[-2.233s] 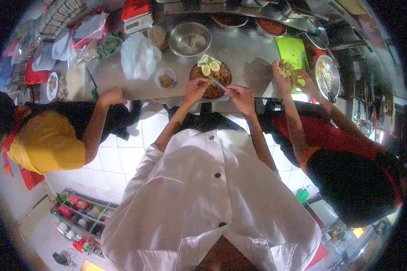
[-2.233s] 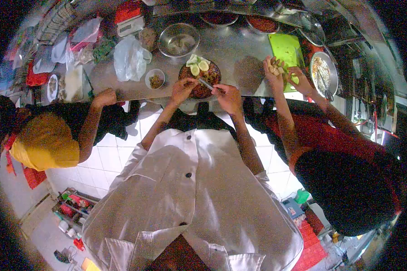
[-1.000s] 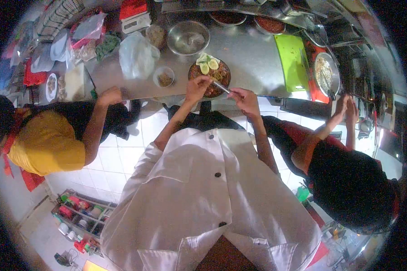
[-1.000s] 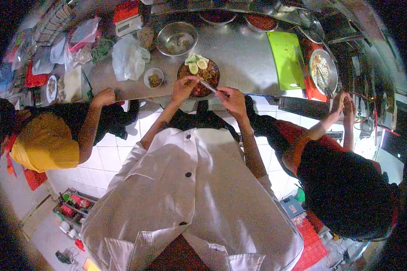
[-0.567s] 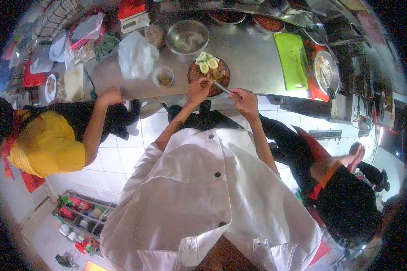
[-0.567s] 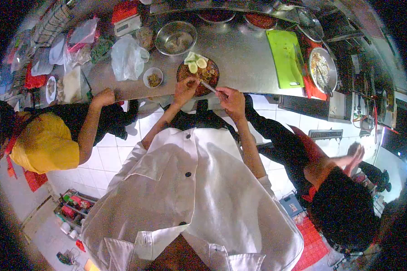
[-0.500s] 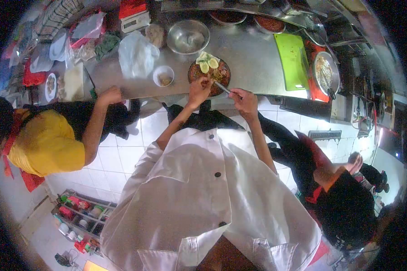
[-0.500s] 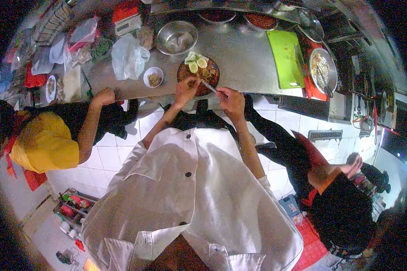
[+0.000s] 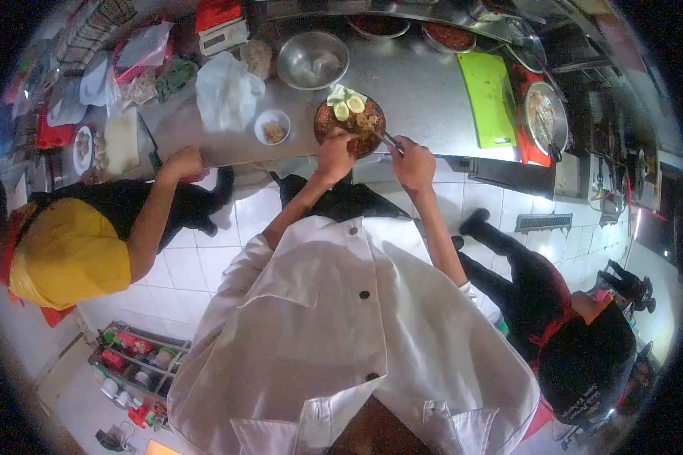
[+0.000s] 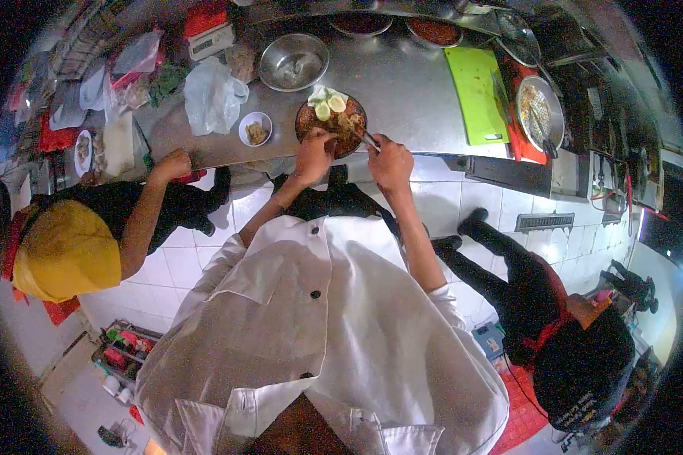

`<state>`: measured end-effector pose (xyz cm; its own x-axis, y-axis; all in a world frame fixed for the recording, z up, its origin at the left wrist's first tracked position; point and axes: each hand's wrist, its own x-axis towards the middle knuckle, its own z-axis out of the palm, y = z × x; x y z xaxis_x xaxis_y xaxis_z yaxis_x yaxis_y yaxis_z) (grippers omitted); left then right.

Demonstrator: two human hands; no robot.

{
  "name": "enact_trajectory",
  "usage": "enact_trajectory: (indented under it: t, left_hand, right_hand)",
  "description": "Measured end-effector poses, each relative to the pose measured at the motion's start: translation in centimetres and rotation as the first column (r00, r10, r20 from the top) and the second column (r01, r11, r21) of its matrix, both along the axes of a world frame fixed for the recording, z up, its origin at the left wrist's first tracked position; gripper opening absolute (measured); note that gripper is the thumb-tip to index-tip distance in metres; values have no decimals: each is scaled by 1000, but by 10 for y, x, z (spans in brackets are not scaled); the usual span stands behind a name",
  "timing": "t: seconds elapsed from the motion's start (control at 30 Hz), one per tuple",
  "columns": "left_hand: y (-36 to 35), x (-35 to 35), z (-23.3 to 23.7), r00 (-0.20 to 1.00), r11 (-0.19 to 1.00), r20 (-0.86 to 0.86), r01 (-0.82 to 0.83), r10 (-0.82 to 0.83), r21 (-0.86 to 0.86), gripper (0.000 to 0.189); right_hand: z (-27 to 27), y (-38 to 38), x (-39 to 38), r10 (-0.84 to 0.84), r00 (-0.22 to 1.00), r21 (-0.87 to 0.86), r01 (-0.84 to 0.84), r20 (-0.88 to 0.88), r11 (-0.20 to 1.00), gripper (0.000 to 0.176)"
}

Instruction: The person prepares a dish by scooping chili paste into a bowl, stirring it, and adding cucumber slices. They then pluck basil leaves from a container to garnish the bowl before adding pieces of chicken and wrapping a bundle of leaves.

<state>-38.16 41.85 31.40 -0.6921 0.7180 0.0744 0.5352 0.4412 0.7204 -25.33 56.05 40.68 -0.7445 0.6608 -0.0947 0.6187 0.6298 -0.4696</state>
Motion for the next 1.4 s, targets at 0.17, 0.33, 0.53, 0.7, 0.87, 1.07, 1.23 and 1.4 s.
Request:
enact_trajectory:
  t: [0.17, 0.33, 0.53, 0.7, 0.87, 1.07, 1.23, 1.4]
  left_hand:
    - [-4, -6, -5, 995, 999, -93, 35, -34, 9, 22]
    - [-8, -18, -8, 999, 999, -33, 32, -32, 22, 29]
    - [0, -15, 12, 997, 999, -72, -29, 32, 30, 31]
    - [-29, -35, 15, 974, 983, -133, -176, 182, 59, 25]
    - [-99, -87, 17, 874, 882, -292, -444, 389, -156, 15]
    - [-144, -132, -2, 915, 921, -227, -369, 335, -128, 26]
    - [-147, -123, 7, 921, 917, -191, -368, 338, -152, 34]
    - [-147, -123, 4, 891, 890, -69, -453, 450, -55, 27]
  right_hand:
    - [4, -1, 0, -6, 997, 74, 0, 76, 997, 28]
    - [6, -2, 0, 40, 995, 131, -52, 93, 990, 32]
    - [8, -1, 7, 55, 998, 168, -62, 41, 984, 32]
    - [41, -10, 0, -5, 999, 41, 3, 36, 999, 32]
    - [23, -26, -32, 195, 967, -211, -227, -165, 951, 31]
    - [4, -86, -135, 421, 901, -252, -433, -103, 865, 30]
    - [-56, -123, -188, 465, 873, 104, -481, 146, 871, 29]
    - [-50, -114, -183, 448, 894, -77, -447, 2, 891, 29]
